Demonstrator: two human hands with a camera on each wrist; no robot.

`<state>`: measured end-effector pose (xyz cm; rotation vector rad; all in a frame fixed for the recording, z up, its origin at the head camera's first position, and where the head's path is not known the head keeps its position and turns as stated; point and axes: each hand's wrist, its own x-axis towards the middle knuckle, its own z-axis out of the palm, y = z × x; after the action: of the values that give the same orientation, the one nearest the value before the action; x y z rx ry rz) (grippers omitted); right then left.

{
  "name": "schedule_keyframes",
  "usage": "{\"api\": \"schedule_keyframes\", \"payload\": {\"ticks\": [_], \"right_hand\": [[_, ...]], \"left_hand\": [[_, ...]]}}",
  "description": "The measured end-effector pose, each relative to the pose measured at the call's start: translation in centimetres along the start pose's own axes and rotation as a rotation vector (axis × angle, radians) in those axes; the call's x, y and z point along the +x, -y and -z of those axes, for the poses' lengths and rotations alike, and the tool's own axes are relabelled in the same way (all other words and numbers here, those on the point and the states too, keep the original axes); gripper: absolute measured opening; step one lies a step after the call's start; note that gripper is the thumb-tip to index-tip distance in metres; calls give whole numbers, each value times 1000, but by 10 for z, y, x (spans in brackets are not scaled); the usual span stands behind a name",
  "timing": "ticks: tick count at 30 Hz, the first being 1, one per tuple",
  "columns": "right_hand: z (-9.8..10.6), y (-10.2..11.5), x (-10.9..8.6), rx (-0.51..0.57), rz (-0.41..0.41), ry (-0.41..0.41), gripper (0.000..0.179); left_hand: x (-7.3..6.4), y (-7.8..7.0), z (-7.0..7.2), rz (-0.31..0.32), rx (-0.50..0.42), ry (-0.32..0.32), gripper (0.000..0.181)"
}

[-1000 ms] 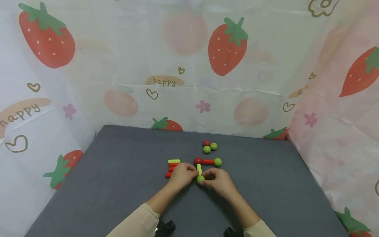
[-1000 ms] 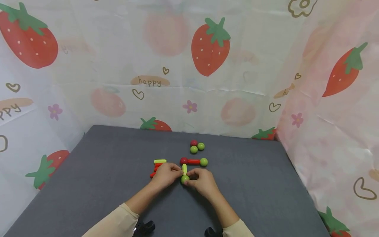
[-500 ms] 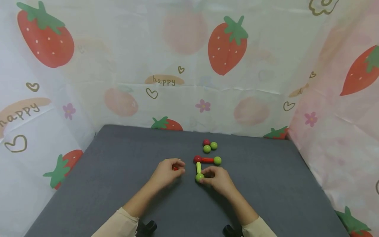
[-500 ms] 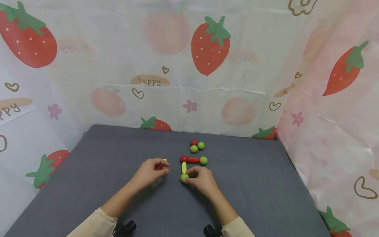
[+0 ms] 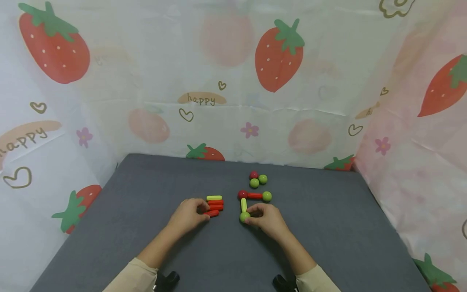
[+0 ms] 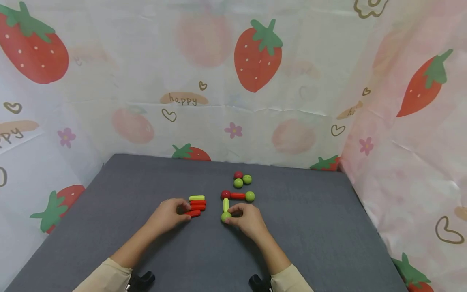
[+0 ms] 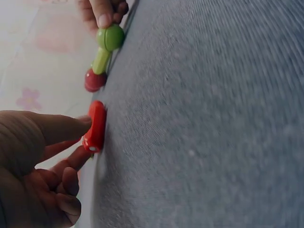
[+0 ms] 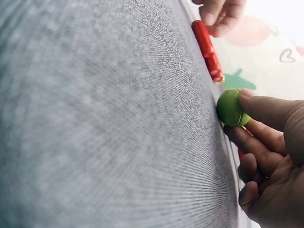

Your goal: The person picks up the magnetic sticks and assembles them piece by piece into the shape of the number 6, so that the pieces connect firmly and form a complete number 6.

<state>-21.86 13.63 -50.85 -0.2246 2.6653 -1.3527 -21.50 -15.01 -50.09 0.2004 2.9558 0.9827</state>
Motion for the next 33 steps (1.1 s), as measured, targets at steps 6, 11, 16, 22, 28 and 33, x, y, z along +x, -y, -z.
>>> {"api": "schedule_keyframes", "payload": {"ticks": [6, 11, 16, 22, 28, 33], "right_hand": [[-1, 1, 0, 14, -5, -4, 27], [-1, 1, 2, 19, -8, -4, 27], [-1, 0, 3, 22, -6, 0, 27], [-1, -1, 2, 11, -5, 3, 28], [-1, -2, 3, 19, 4, 10, 27], [0, -2, 5, 31, 10, 20, 27]], "left_hand": [[0, 4, 0, -1, -19, 36, 24], [2, 5, -2, 5, -26, 44, 23], [3, 6, -2, 21, -34, 48, 21], [3, 7, -3, 30, -36, 45, 19], [-1, 6, -3, 41, -69, 34, 18], [-7, 0, -4, 63, -136, 23, 18]]}}
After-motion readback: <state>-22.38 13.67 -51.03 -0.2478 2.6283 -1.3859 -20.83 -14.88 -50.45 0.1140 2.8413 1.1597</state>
